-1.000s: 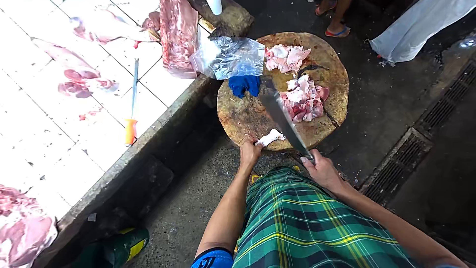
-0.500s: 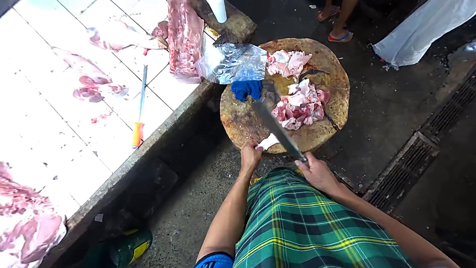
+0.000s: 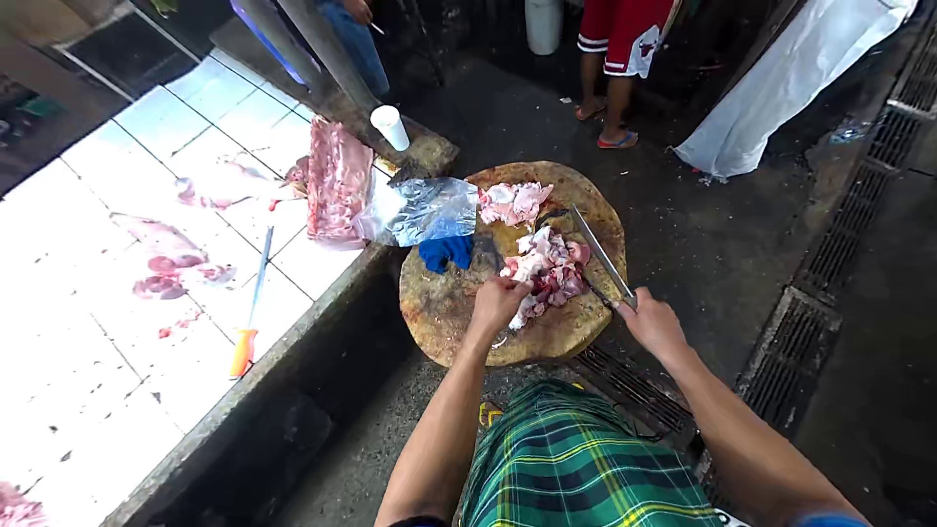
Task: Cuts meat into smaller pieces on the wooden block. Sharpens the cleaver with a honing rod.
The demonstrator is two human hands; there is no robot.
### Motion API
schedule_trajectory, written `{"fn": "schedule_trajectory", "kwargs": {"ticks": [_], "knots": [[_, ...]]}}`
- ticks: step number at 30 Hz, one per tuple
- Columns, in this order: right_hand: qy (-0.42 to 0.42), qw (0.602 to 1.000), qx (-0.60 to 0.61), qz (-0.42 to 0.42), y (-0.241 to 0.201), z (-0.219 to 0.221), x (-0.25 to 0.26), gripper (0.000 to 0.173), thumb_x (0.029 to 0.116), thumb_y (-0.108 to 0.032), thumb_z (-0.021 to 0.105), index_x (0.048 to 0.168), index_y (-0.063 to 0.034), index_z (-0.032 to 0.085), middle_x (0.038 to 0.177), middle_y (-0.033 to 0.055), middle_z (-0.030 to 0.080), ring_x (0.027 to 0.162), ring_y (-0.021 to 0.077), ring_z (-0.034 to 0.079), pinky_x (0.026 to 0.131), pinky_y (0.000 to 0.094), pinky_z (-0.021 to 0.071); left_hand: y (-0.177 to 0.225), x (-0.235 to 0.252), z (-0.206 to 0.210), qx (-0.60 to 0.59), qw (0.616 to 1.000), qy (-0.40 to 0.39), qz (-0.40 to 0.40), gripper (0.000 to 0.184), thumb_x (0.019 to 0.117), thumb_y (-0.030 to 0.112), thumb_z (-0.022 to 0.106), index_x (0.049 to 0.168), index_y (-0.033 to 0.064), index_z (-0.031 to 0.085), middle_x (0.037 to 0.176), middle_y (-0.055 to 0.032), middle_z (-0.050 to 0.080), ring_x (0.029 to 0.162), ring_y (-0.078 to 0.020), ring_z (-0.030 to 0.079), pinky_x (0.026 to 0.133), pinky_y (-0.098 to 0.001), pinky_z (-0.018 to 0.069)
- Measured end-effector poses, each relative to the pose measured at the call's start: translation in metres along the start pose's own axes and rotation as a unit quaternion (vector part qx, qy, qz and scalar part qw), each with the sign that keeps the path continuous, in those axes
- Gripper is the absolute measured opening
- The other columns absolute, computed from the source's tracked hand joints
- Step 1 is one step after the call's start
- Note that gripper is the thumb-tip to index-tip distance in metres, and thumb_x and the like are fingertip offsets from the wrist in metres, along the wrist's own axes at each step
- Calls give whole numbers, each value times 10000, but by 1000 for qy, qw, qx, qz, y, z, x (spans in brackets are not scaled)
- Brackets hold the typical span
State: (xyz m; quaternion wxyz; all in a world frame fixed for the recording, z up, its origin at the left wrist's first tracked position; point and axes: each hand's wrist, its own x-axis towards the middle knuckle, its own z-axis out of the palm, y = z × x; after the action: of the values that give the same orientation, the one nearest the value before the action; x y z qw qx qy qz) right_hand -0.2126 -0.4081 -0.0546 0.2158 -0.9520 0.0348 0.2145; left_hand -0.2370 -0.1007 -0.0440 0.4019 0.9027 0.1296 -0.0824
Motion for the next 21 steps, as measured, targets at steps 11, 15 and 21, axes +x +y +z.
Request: {"fn": "schedule_trajectory", "kwargs": {"ticks": [11,15,21], "knots": [[-123,979,-60,-152,6,-10,-3,436,1002,-469,619,1254,-113,624,968,173,712,934,373,706,840,616,559,-57,-14,32,114,993,-19,-16,549,994,336,631,1459,53,563,1532,-191,508,1416,-337,498,1162,-524,425],[-34,995,19,-92,7,-13,9,523,941,-533,699,1261,-119,688,1042,189,731,977,384,704,889,653,533,-65,5,-16,56,997,45,4,270,1001,310,626,1100,107,773,1252,-64,694,1132,-207,676,1004,-465,556],[69,994,86,10,-14,12,39,512,972,-544,641,1249,-116,692,957,184,720,771,349,699,734,615,565,-80,77,-82,-31,996,-5,78,326,1001,421,647,988,121,776,1000,-32,738,940,-158,704,891,-450,582]]}}
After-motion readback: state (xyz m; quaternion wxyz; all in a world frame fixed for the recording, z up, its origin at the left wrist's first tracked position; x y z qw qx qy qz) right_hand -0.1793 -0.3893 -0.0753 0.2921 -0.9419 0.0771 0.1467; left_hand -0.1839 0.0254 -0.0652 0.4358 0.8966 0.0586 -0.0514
